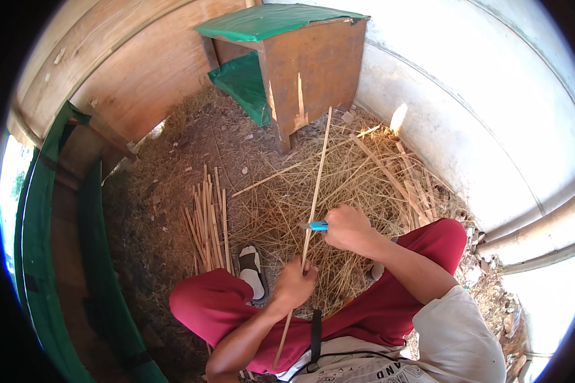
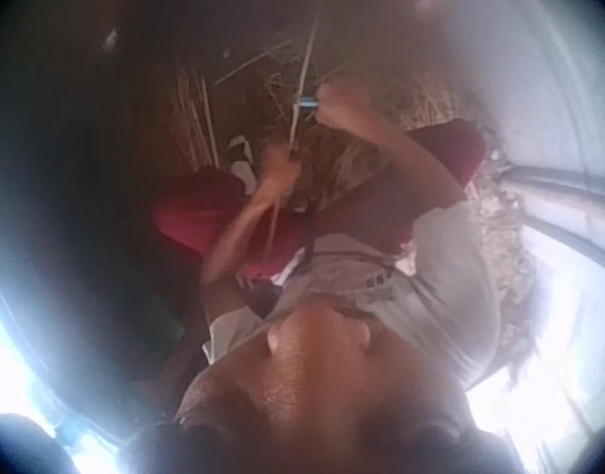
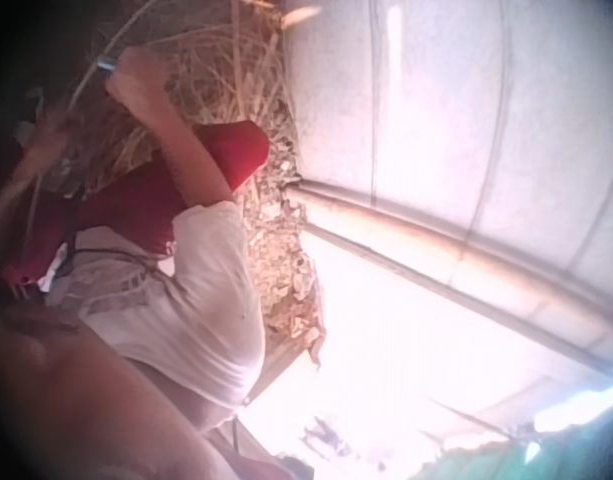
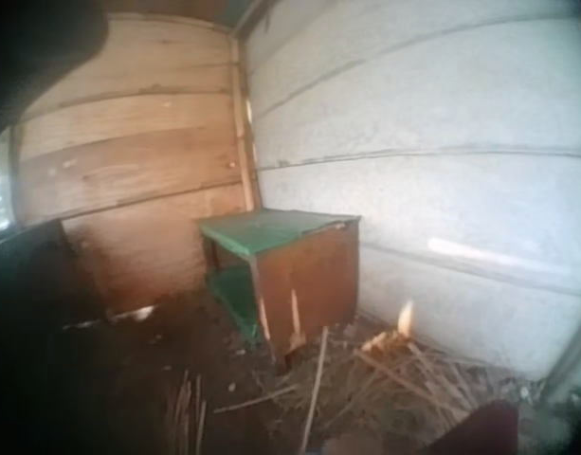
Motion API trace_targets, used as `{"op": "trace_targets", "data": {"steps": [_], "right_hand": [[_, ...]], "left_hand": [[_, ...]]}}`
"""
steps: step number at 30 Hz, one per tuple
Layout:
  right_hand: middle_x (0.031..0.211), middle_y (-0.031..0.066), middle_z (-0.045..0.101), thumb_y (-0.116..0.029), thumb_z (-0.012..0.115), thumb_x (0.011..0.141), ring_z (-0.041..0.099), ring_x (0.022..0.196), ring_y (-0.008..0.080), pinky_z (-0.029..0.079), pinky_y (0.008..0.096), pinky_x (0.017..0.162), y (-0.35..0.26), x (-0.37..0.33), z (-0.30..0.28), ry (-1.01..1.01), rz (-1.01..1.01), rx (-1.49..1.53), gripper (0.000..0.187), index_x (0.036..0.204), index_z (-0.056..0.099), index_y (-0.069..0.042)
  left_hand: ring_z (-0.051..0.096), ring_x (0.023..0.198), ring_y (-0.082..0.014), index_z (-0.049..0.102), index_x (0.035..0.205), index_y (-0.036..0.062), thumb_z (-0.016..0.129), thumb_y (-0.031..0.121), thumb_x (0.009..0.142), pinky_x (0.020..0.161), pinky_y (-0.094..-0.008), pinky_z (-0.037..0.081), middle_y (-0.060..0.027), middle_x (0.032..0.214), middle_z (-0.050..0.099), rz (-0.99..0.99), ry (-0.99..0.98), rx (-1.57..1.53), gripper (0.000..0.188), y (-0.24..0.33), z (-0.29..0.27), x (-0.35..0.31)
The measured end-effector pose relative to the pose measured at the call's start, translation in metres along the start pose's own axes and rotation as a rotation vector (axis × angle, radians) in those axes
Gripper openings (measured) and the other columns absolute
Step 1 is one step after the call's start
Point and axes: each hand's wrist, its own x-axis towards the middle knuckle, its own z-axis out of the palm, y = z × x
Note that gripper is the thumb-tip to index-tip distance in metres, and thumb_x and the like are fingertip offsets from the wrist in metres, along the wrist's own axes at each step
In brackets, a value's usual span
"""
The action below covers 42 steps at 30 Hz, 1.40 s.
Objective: The person sits on the ground and uses a utility knife to shave thin strips off a long wooden stick. They repeatedly scrape the blade along the stick's length, creating wood shavings that fall onto the straw-covered floor.
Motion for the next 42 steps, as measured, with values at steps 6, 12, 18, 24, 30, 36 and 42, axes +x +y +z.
{"op": "trace_targets", "data": {"steps": [6, 12, 18, 24, 30, 36, 42], "right_hand": [[0.074, 0.0213, 0.066, -0.012, 0.065, 0.076, 0.068, 0.071, 0.0371, 0.056, 0.0467, 0.067, 0.034, 0.029, 0.005, 0.148, 0.154, -0.025, 0.016, 0.072, 0.068, 0.003], [0.066, 0.0181, 0.065, -0.026, 0.068, 0.084, 0.065, 0.06, 0.0328, 0.054, 0.0448, 0.06, 0.023, 0.02, 0.004, 0.146, 0.108, 0.097, 0.027, 0.077, 0.07, 0.0], [0.065, 0.009, 0.067, -0.047, 0.056, 0.097, 0.052, 0.047, 0.0138, 0.04, 0.0339, 0.046, 0.01, 0.01, -0.005, 0.027, 0.203, 0.745, 0.049, 0.083, 0.072, -0.003], [0.067, 0.0055, 0.068, -0.045, 0.063, 0.095, 0.049, 0.047, 0.0067, 0.038, 0.0281, 0.044, -0.008, -0.002, 0.0, -0.059, 0.079, 0.821, 0.044, 0.083, 0.071, -0.003], [0.065, 0.005, 0.066, -0.049, 0.066, 0.091, 0.058, 0.056, 0.0127, 0.046, 0.0319, 0.054, 0.01, 0.007, 0.015, -0.079, 0.06, 0.845, 0.048, 0.079, 0.071, -0.004], [0.07, 0.0062, 0.068, -0.041, 0.067, 0.093, 0.063, 0.061, 0.0115, 0.046, 0.029, 0.053, 0.009, 0.004, 0.011, -0.097, 0.038, 0.907, 0.04, 0.088, 0.071, -0.002], [0.068, 0.0053, 0.067, -0.041, 0.067, 0.093, 0.061, 0.06, 0.0109, 0.044, 0.0284, 0.054, 0.012, 0.003, 0.013, -0.098, 0.038, 0.86, 0.04, 0.084, 0.072, -0.003]], "left_hand": [[0.047, 0.058, -0.0187, 0.048, 0.079, 0.0015, 0.064, 0.017, 0.088, 0.056, -0.0389, 0.041, -0.011, 0.062, 0.05, 0.012, -0.103, -0.025, 0.024, -0.007, 0.016, -0.019], [0.045, 0.056, -0.0152, 0.048, 0.078, 0.0024, 0.066, 0.016, 0.088, 0.053, -0.0365, 0.04, -0.0079, 0.059, 0.046, -0.016, -0.036, -0.155, 0.025, -0.009, 0.002, -0.006], [0.046, 0.056, -0.0168, 0.049, 0.078, 0.002, 0.068, 0.018, 0.087, 0.054, -0.0368, 0.04, -0.0094, 0.06, 0.048, 0.029, 0.036, -0.113, 0.026, -0.002, -0.007, -0.001], [0.052, 0.059, -0.0219, 0.051, 0.081, -0.0002, 0.072, 0.023, 0.084, 0.057, -0.0399, 0.044, -0.0138, 0.064, 0.054, 0.063, 0.041, -0.054, 0.032, -0.008, 0.0, -0.003], [0.055, 0.06, -0.0232, 0.052, 0.081, 0.0002, 0.074, 0.025, 0.083, 0.058, -0.0398, 0.045, -0.0141, 0.065, 0.056, 0.083, 0.02, -0.041, 0.033, 0.003, 0.003, -0.005], [0.056, 0.061, -0.0207, 0.053, 0.081, 0.0007, 0.074, 0.024, 0.082, 0.058, -0.0382, 0.046, -0.0129, 0.066, 0.057, 0.059, 0.006, -0.036, 0.032, 0.01, 0.004, -0.008], [0.065, 0.066, -0.0289, 0.056, 0.09, -0.0014, 0.069, 0.027, 0.086, 0.063, -0.0422, 0.05, -0.0176, 0.071, 0.063, 0.069, -0.018, 0.014, 0.032, 0.002, 0.008, -0.006]]}}
